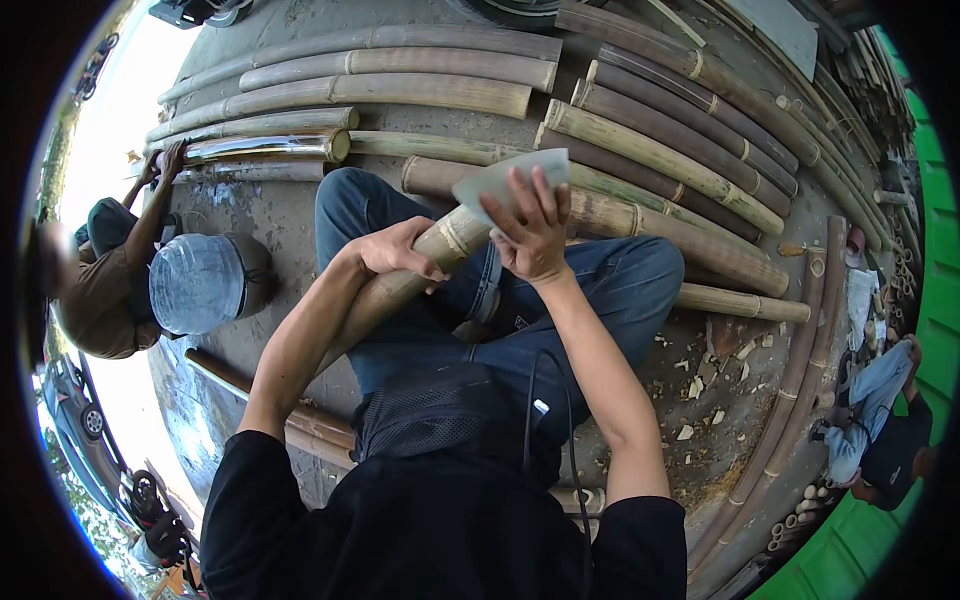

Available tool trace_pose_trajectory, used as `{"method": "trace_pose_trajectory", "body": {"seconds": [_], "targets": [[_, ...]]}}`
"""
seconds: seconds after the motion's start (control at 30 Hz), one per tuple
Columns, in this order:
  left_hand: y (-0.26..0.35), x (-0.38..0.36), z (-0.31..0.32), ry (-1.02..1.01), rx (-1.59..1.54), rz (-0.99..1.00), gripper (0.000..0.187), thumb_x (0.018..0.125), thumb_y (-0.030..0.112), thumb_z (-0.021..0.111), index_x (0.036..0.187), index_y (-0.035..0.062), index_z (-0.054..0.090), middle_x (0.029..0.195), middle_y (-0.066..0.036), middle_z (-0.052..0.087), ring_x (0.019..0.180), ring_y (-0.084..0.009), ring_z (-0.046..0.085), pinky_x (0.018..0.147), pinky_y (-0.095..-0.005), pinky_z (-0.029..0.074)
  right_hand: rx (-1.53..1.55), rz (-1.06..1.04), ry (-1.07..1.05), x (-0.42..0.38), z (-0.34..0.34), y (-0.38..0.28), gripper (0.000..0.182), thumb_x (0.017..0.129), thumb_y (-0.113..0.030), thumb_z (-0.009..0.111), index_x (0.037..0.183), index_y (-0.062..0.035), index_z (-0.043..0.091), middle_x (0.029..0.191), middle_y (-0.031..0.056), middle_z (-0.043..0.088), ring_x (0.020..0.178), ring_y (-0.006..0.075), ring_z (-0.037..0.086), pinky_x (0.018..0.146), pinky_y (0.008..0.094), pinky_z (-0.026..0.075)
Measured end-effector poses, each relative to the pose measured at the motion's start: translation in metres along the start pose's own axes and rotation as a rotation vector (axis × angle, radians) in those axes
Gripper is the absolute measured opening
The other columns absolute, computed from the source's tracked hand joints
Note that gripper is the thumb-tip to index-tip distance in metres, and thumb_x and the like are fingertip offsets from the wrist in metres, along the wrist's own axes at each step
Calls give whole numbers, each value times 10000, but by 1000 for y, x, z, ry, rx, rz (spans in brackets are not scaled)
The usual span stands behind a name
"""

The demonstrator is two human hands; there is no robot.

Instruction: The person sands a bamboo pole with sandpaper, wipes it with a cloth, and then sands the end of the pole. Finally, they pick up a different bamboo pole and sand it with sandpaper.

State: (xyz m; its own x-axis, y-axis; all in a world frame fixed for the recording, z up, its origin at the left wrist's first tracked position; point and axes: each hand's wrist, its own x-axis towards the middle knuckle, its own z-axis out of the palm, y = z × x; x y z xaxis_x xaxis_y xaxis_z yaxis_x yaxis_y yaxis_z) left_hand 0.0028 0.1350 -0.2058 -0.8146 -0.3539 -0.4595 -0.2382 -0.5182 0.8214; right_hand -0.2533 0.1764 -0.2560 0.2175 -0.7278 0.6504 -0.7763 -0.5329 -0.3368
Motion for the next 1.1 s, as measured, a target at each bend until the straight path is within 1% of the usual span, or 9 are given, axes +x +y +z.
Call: {"method": "trace_pose_trajectory", "body": {"seconds": [0.1, 0.27, 0.43, 0.53, 0.6, 0.67, 0.87, 1.0, 1.1], "targets": [[-13, 6, -15, -179, -167, 37, 617, 761, 227, 850, 1251, -62, 612, 983, -132, 709, 740, -224, 720, 694, -349, 614, 112, 173, 132, 8, -1, -6, 444, 1114, -406, 399, 1449, -290, 667, 1637, 140, 465, 1575, 347, 314, 1317, 507, 67], [-32, -2, -21, -108, -458, 53, 751, 713, 212, 852, 1330, -84, 543, 1025, -180, 689, 782, -252, 721, 686, -360, 604, -85, -442, -41, -21, 2, -22, 433, 1086, -499, 442, 1478, -424, 610, 1647, -71, 458, 1584, 166, 295, 1350, 442, 34], [-25, 2, -25, -269, -562, -12, 815, 676, 126, 852, 1385, -54, 494, 1129, -160, 637, 922, -283, 682, 644, -391, 614, 174, 145, 182, 16, 0, -15, 457, 1110, -359, 402, 1500, -279, 626, 1670, 198, 400, 1597, 377, 260, 1315, 541, 79], [-46, 4, -25, -93, -534, 90, 772, 719, 166, 818, 1388, -81, 521, 1060, -188, 686, 907, -279, 731, 721, -373, 617, -67, -587, -35, -8, 6, -30, 465, 1109, -383, 411, 1519, -278, 605, 1655, 207, 419, 1595, 385, 261, 1317, 539, 58], [-25, -1, -18, -246, -554, 19, 788, 705, 168, 817, 1384, -89, 511, 1026, -201, 694, 791, -308, 737, 682, -378, 617, -105, -585, 50, -7, 17, -15, 470, 1118, -415, 374, 1518, -319, 600, 1664, 142, 431, 1602, 335, 264, 1326, 514, 41], [-22, 2, -18, -235, -537, 64, 729, 710, 146, 804, 1342, -84, 525, 993, -204, 690, 767, -308, 724, 652, -377, 610, 150, 164, 313, 2, 24, -6, 493, 1132, -468, 312, 1491, -338, 624, 1662, 111, 443, 1613, 317, 242, 1328, 465, 48], [-14, -7, -19, -152, -418, 66, 584, 817, 172, 822, 1296, -52, 573, 1001, -142, 722, 753, -224, 724, 670, -389, 625, 37, -443, -38, 2, 7, -43, 418, 1096, -364, 445, 1436, -307, 680, 1608, 73, 519, 1586, 300, 301, 1318, 498, 68], [1, -12, -3, -27, -99, 62, 525, 814, 125, 783, 1268, -57, 596, 963, -123, 709, 760, -208, 718, 710, -366, 607, 86, 319, 39, 36, -13, -11, 452, 1080, -267, 486, 1494, -147, 623, 1592, 168, 509, 1539, 396, 357, 1276, 571, 179], [13, -16, 6, 116, 197, 24, 515, 782, 147, 782, 1226, -53, 616, 986, -143, 728, 805, -251, 730, 757, -376, 595, 174, 305, 122, 27, -12, -18, 454, 1083, -263, 488, 1499, -137, 615, 1590, 187, 503, 1527, 400, 383, 1258, 591, 228]]}}
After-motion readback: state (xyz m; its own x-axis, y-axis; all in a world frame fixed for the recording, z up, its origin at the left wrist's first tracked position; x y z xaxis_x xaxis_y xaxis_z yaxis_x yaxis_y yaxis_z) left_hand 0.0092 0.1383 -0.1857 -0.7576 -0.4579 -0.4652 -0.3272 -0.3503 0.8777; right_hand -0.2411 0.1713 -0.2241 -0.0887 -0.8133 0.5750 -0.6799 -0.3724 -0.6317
